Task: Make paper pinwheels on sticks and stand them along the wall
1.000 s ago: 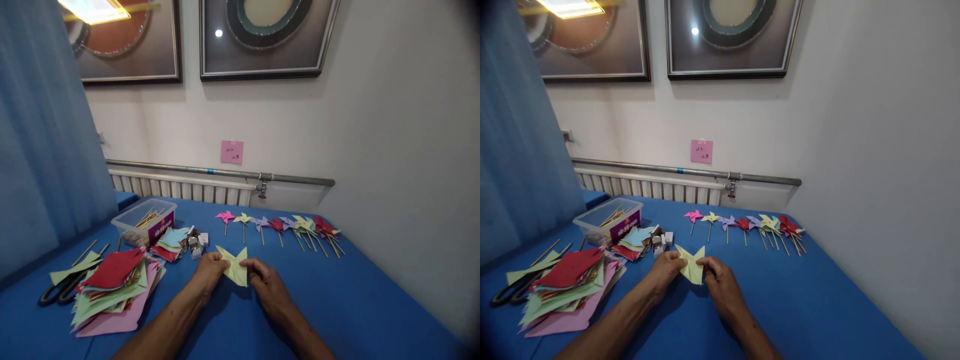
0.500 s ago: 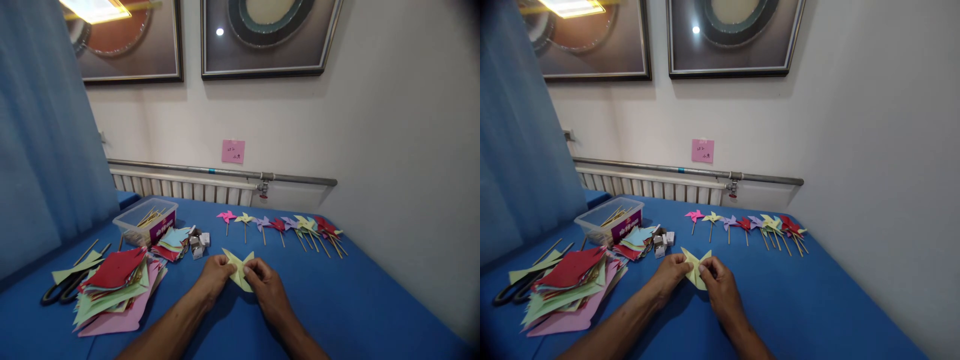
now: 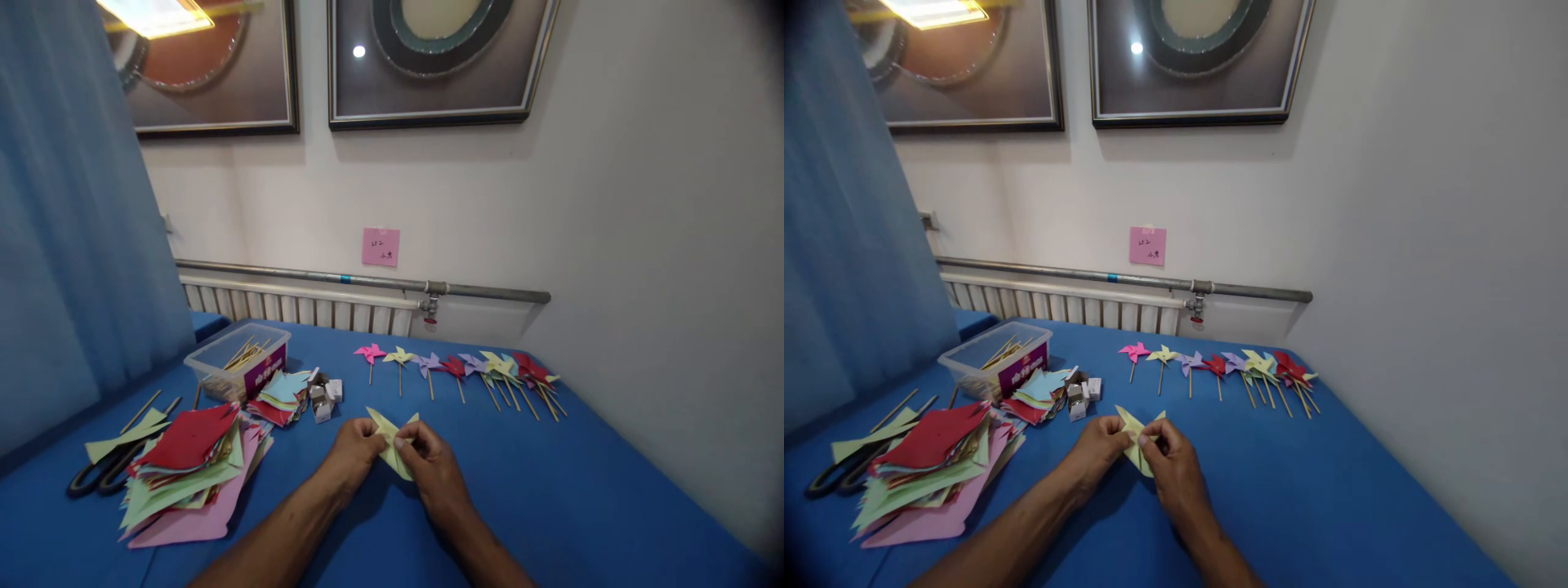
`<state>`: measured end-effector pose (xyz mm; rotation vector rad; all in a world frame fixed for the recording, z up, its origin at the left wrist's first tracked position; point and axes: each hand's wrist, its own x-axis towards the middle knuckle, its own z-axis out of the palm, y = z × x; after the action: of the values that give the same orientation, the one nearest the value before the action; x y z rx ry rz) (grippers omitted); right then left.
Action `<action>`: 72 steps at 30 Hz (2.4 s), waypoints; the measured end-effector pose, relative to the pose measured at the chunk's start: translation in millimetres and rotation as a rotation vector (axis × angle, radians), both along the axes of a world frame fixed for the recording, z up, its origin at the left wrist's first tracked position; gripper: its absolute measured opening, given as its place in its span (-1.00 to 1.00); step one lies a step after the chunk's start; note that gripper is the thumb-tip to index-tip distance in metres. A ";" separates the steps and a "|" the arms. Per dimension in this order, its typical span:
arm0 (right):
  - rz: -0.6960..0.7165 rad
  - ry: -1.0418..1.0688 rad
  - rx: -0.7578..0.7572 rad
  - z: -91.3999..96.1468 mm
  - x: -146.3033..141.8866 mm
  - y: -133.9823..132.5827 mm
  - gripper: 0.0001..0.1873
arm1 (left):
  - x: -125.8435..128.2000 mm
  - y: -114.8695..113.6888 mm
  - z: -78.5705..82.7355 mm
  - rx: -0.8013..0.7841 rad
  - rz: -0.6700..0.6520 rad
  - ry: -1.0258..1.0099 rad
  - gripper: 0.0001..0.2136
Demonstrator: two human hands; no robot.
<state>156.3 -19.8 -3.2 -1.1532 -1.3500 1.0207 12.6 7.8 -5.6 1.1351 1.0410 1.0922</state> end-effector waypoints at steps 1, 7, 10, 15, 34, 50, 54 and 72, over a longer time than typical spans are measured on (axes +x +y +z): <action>-0.005 0.000 -0.005 0.1 -0.3 -0.5 -0.78 | 0.6 -0.5 0.3 -0.007 0.001 0.000 -0.82; -0.041 0.029 0.013 -6.8 -2.2 1.6 -0.75 | 1.4 -4.5 4.3 -0.026 -0.029 -0.028 -0.76; -0.035 0.064 0.024 -10.6 -3.1 3.4 -0.69 | 1.5 -6.2 6.4 -0.043 -0.043 -0.050 -0.74; -0.054 0.113 -0.008 -11.2 -5.7 4.2 -0.59 | 2.6 -8.1 7.8 -0.078 -0.059 -0.099 -0.73; -0.118 -0.035 0.032 -13.4 -5.0 0.7 -0.63 | 3.2 -6.3 4.4 -0.084 -0.039 -0.086 -0.73; -0.022 0.315 -0.123 -16.5 -5.1 9.2 -0.53 | 2.8 -2.4 1.1 0.025 0.012 -0.053 -0.76; -0.092 0.268 -0.094 -21.8 -6.3 11.9 -0.55 | 5.5 -2.6 -0.8 0.039 0.018 -0.030 -0.76; 0.044 0.348 -0.178 -13.4 -5.4 6.7 -0.57 | 3.2 -0.7 -2.3 0.077 -0.007 -0.036 -0.82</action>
<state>150.9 -13.0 -16.5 -1.0196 -1.0280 1.3265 15.7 7.1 -7.8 1.1756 0.9736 1.1520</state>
